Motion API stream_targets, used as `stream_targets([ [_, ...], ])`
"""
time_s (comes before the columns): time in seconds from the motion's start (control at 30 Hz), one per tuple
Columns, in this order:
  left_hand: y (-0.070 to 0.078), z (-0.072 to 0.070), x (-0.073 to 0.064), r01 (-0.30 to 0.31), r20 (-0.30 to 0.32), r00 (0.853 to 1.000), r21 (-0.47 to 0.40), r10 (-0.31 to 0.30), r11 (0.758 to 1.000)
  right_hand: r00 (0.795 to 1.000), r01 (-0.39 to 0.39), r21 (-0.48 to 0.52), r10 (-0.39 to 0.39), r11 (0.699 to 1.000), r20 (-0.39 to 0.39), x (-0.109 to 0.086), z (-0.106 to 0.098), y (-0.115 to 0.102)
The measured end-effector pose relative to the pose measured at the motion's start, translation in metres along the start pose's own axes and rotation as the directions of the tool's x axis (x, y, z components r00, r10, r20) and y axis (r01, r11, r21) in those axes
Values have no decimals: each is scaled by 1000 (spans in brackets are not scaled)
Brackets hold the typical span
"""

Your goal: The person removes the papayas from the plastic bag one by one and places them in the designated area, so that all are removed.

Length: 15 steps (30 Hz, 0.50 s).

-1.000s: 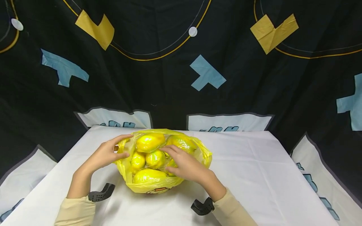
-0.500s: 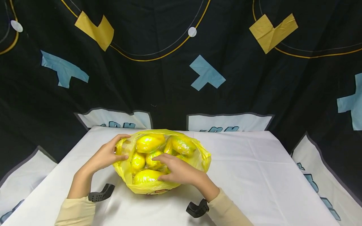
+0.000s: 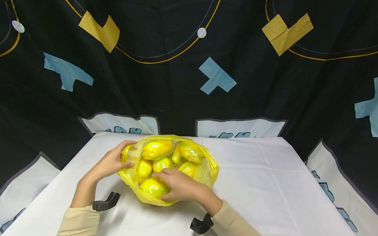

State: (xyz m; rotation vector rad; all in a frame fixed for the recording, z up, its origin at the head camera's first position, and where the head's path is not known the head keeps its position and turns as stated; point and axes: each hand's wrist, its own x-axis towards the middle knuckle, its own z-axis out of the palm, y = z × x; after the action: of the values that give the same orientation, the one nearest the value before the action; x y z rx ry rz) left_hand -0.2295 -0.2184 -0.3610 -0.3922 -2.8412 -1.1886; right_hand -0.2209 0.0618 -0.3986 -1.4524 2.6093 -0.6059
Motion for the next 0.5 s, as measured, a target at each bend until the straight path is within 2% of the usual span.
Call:
stream_targets([
  [0.13, 1, 1, 0, 1, 10, 1000, -10, -1, 1000, 999, 29, -82, -31, 996, -22, 2, 5, 0],
  [0.27, 2, 2, -1, -12, 8, 1000, -7, 12, 1000, 999, 37, -142, -38, 989, -3, 2, 8, 0],
  [0.4, 2, 2, -1, -22, 6, 1000, -2, 22, 1000, 1000, 21, -141, -19, 990, 21, 4, 10, 0],
  [0.5, 2, 1, -1, -22, 6, 1000, -3, 22, 1000, 1000, 12, -126, -11, 992, 9, 5, 11, -1],
])
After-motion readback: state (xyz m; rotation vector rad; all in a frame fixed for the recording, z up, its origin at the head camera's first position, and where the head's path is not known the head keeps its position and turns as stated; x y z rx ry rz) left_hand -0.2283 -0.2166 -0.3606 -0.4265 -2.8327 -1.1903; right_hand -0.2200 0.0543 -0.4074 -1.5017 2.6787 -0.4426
